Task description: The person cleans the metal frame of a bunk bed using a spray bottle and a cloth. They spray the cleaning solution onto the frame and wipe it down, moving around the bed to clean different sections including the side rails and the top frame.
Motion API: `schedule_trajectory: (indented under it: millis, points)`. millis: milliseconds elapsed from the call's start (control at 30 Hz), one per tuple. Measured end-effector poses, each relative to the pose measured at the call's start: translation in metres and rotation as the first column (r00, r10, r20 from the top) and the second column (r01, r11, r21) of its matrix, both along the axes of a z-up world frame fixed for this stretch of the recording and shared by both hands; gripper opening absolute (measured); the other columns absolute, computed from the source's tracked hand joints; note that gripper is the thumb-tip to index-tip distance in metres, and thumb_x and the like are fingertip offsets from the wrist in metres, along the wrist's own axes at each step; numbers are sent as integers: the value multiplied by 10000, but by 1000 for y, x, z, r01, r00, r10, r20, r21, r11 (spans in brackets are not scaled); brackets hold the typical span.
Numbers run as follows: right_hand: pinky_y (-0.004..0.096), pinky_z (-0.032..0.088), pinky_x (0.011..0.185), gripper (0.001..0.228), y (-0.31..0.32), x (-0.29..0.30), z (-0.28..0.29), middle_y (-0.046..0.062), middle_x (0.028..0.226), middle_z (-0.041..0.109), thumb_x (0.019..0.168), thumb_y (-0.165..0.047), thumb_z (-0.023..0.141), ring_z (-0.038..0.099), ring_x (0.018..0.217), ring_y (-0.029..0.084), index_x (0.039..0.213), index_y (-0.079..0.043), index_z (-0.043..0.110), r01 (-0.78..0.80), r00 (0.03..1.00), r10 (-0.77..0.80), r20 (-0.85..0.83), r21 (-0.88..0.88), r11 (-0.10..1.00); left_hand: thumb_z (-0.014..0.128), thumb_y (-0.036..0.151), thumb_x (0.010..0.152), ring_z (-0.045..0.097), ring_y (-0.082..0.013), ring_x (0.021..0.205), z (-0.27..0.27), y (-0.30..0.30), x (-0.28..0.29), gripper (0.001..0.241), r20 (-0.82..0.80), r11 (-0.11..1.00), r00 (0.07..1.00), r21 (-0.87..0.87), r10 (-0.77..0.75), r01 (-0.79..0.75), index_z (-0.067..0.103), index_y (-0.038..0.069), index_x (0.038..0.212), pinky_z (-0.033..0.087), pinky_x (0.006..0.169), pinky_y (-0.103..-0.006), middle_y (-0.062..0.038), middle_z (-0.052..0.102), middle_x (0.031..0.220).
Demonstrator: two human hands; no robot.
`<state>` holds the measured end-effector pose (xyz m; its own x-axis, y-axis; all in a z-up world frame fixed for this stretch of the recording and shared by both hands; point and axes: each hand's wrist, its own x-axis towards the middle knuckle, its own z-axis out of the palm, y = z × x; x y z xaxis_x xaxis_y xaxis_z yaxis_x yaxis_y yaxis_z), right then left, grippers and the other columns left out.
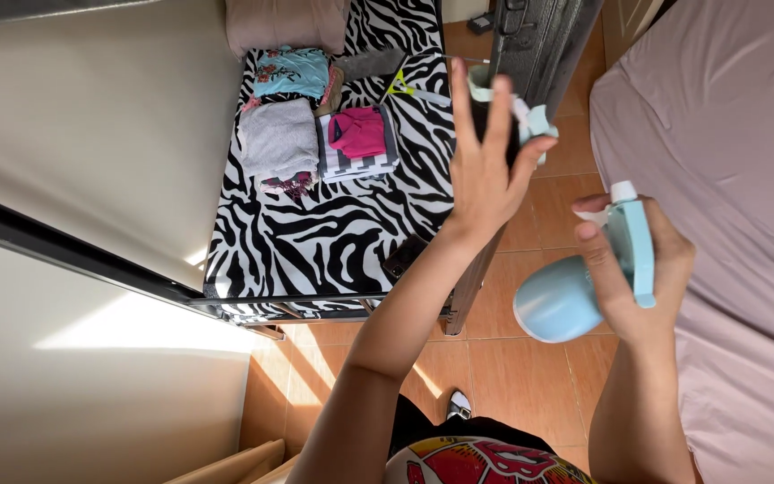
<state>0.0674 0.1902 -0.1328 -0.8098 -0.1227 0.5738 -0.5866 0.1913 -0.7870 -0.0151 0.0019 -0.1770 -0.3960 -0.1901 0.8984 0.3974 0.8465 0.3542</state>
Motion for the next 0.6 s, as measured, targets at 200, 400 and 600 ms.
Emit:
schedule_trajectory:
  millis: [200,400,600]
  points:
    - [241,443,672,254,-16,-10,-21,0,833,670,997,-250,753,555,711,71,1124,-34,710,-45,999,42,31,89,995,881,343,846,784,-286,943,-70,-3,-3,1002,-14,936,988,317,-156,153,265,63,1585,636,758,-338,-174,736,1088]
    - [262,451,594,225,-29,-9,-37,24,745,664,969,-233,741,568,629,86,1102,-54,713,-87,984,57,168,177,980,858,367,849,793,-248,914,-149,-17,-12,725,81,836,938,484,-337,259,447,40,1350,618,780,-319,-131,763,987]
    - [274,493,630,217,-25,-9,-29,42,809,701,978,-226,747,632,669,109,1085,-42,706,-112,991,91,101,235,965,485,598,1085,654,-174,832,-182,-24,-33,602,24,741,903,582,-429,336,585,14,1195,528,785,-323,-82,658,885]
